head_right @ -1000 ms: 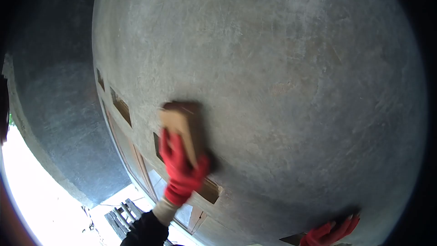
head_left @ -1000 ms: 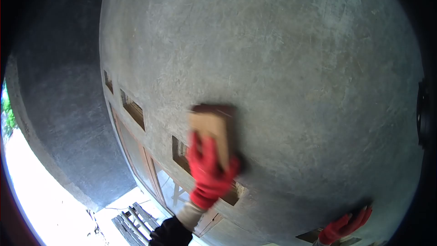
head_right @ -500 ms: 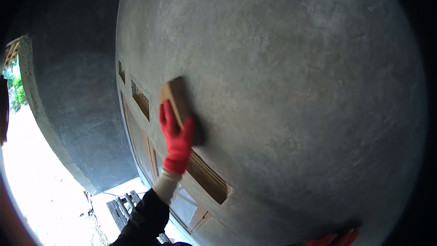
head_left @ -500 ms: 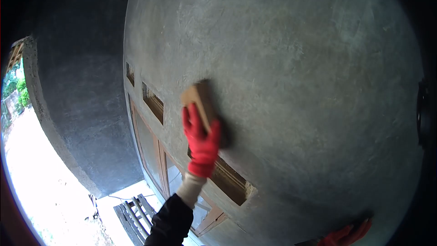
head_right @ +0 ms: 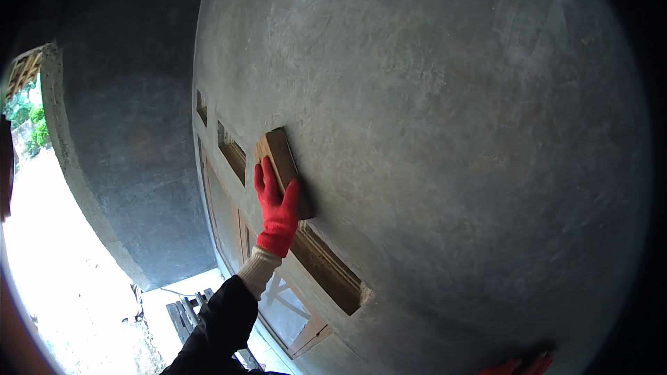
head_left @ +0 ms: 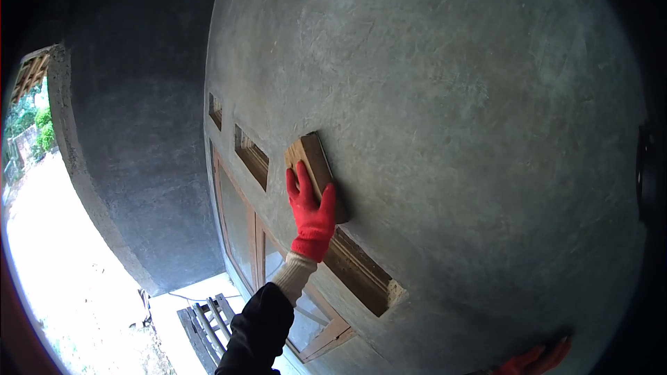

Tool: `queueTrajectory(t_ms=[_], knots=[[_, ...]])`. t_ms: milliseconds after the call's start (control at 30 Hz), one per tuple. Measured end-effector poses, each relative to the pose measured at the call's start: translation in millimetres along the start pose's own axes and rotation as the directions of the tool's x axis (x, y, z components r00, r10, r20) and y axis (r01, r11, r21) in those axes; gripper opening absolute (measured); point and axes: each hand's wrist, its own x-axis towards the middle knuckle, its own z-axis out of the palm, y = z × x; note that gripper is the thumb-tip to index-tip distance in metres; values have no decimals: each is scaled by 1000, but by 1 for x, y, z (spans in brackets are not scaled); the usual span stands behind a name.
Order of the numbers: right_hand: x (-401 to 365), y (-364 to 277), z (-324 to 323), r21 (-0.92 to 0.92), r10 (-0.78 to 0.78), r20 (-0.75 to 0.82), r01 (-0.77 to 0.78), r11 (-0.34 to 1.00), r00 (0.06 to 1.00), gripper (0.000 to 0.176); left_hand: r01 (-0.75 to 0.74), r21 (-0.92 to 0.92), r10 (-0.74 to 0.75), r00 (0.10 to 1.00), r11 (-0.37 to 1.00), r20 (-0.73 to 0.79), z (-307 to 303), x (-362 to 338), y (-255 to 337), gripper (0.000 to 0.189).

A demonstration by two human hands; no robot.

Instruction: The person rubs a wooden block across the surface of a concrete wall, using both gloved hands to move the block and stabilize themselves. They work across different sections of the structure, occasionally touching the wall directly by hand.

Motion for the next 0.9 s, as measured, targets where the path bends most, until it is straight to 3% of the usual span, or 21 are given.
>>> queueTrajectory(t_ms=[33, 133, 167, 233, 333, 400, 433, 500, 567, 600, 667, 733, 767, 833, 900], knots=[[-1, 2, 1, 3, 7, -9, -7, 1000, 1000, 44, -15, -8, 14, 999, 1000, -34, 3, 9, 1, 77], [0, -3, 4, 77, 11, -10, -11, 997, 1000, 43, -290, -51, 295, 944, 956, 146, -2, 3, 102, 78], [1, -7, 3, 78, -10, -16, 11, 997, 1000, 43, -378, -76, 385, 899, 923, 206, -3, -3, 138, 77], [6, -13, 4, 73, -33, -40, 36, 997, 999, 42, -553, -306, 631, 704, 775, 326, -1, -26, 192, 72], [13, -21, 12, -12, -127, -7, 127, 992, 992, 43, -665, -372, 755, 627, 647, 191, 8, -42, 198, 68], [20, -34, 13, -21, -69, 66, 71, 997, 995, 46, -610, -242, 655, 721, 755, 227, -2, -14, 173, 71], [21, -34, 16, -26, -70, 60, 71, 997, 996, 46, -523, -166, 547, 820, 836, 169, -3, 2, 148, 72], [20, -32, 19, 179, 16, -27, -11, 984, 1000, 48, -262, -97, 261, 965, 960, -17, 7, 35, 81, 73], [22, -34, 18, 134, -18, 9, 16, 991, 1000, 46, -24, 6, 24, 990, 1000, -139, 21, 65, 32, 76], [23, -36, 17, 103, -60, 36, 56, 993, 998, 45, -34, -4, 33, 991, 999, -129, 23, 61, 44, 76], [26, -39, 13, 72, -59, 29, 57, 996, 998, 44, -269, -57, 265, 962, 962, -58, 20, 52, 97, 78], [28, -42, 15, 61, -86, 35, 84, 995, 996, 43, -413, -58, 416, 881, 909, 224, 6, 26, 183, 80], [27, -40, 14, 55, -88, 11, 88, 995, 996, 43, -517, -148, 538, 805, 843, 250, 10, 10, 208, 76], [24, -40, 14, 53, -86, -26, 87, 995, 996, 42, -670, -298, 725, 676, 680, 133, 11, -12, 239, 70], [23, -39, 15, 10, -64, -19, 64, 998, 998, 42, -646, -235, 685, 707, 726, 173, 6, 6, 224, 67]])
